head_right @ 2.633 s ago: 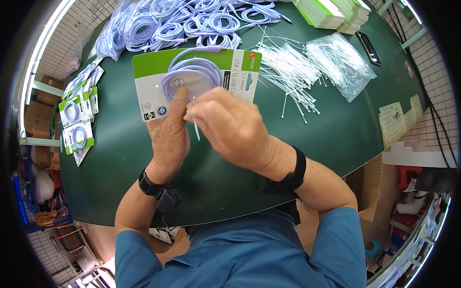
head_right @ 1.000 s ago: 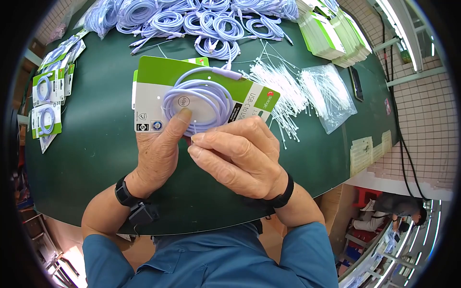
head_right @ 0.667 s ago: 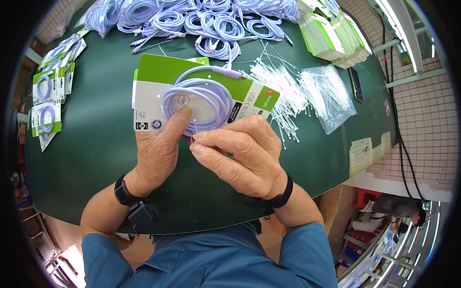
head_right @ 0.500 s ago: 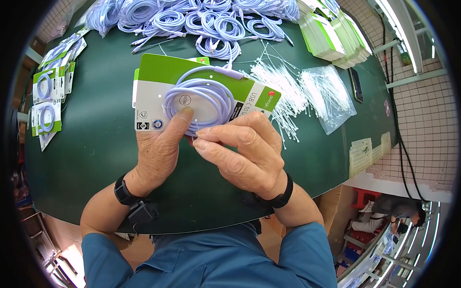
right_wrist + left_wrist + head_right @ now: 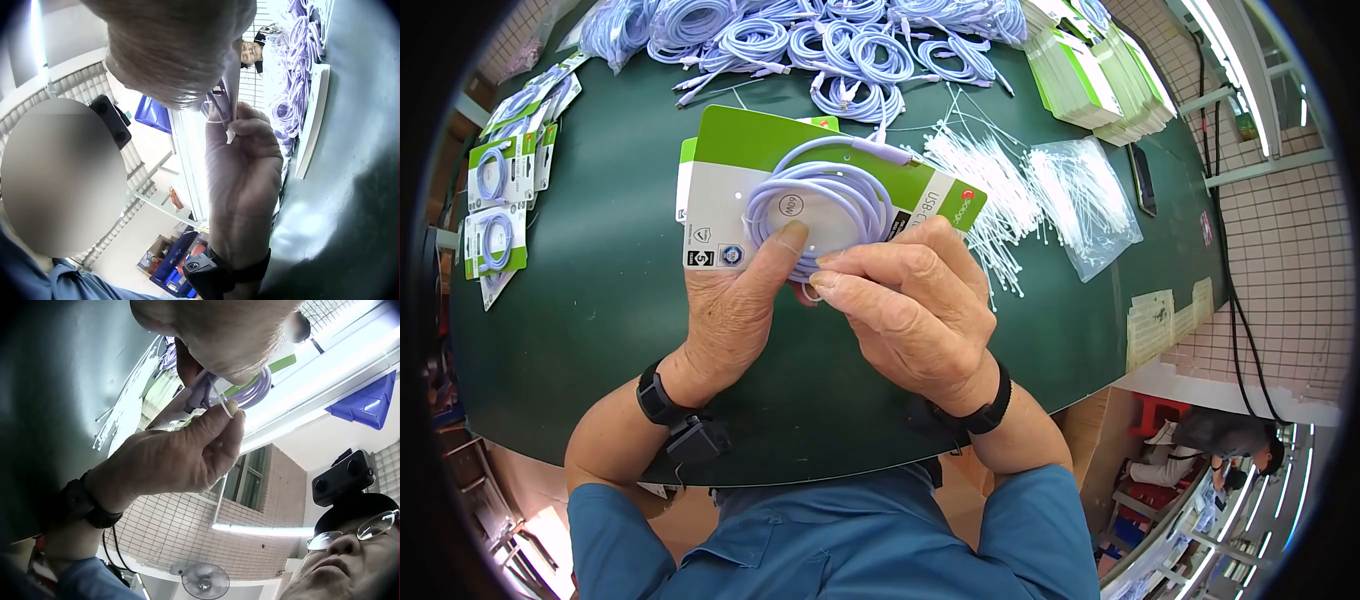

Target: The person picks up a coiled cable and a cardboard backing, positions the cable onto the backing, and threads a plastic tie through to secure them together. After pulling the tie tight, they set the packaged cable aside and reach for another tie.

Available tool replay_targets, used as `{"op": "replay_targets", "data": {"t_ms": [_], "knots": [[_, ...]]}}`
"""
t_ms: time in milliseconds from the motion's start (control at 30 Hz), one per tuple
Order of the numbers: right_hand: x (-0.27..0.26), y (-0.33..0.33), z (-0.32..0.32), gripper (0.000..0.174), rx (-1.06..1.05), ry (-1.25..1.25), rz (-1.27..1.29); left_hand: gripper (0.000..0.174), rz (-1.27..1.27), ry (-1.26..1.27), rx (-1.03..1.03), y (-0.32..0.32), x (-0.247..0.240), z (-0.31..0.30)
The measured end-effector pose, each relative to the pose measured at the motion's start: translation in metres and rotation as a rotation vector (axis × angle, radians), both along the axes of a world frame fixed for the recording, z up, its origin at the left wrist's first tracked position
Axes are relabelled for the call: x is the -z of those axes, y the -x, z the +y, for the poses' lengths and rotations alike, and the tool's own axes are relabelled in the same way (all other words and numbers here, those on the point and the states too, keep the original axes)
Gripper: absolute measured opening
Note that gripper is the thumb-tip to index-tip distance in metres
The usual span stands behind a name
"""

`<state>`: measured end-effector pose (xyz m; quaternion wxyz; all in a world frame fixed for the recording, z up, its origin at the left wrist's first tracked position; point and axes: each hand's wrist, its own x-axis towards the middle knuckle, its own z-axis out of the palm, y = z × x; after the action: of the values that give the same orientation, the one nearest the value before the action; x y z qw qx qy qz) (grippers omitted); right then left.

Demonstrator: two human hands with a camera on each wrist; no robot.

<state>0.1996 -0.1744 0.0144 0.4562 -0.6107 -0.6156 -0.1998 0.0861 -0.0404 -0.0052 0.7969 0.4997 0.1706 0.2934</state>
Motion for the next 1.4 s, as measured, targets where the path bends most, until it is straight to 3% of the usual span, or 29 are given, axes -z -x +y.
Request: {"op": "replay_targets", "data": {"t_ms": [167, 267, 567, 833, 933, 1167, 1400], "knots": [[0.001, -0.001, -0.001, 0.027, -0.02, 0.007, 0.035, 0.026, -0.012, 0.01, 0.001, 0.0, 0.0, 0.0], [0.003, -0.002, 0.0, 0.042, -0.035, -0.021, 0.026, 0.026, -0.012, 0.02, 0.007, 0.0, 0.0, 0.0], [0.005, -0.001, 0.001, 0.042, -0.034, -0.008, 0.017, 0.025, 0.004, 0.006, 0.008, 0.001, 0.001, 0.001], [0.006, -0.004, 0.005, 0.033, 0.007, 0.042, 0.009, 0.022, -0.008, -0.025, 0.004, 0.0, 0.007, -0.003], [0.006, 0.002, 0.006, 0.021, -0.011, 0.117, 0.183, 0.021, -0.01, -0.069, 0.005, 0.001, 0.01, -0.004], [-0.003, 0.002, 0.001, 0.023, 0.012, 0.208, 0.028, 0.023, 0.069, -0.075, 0.049, 0.001, 0.014, 0.0], [-0.014, 0.002, -0.001, 0.022, 0.076, 0.261, -0.016, 0.021, -0.006, -0.012, 0.036, 0.0, 0.014, -0.004]]}}
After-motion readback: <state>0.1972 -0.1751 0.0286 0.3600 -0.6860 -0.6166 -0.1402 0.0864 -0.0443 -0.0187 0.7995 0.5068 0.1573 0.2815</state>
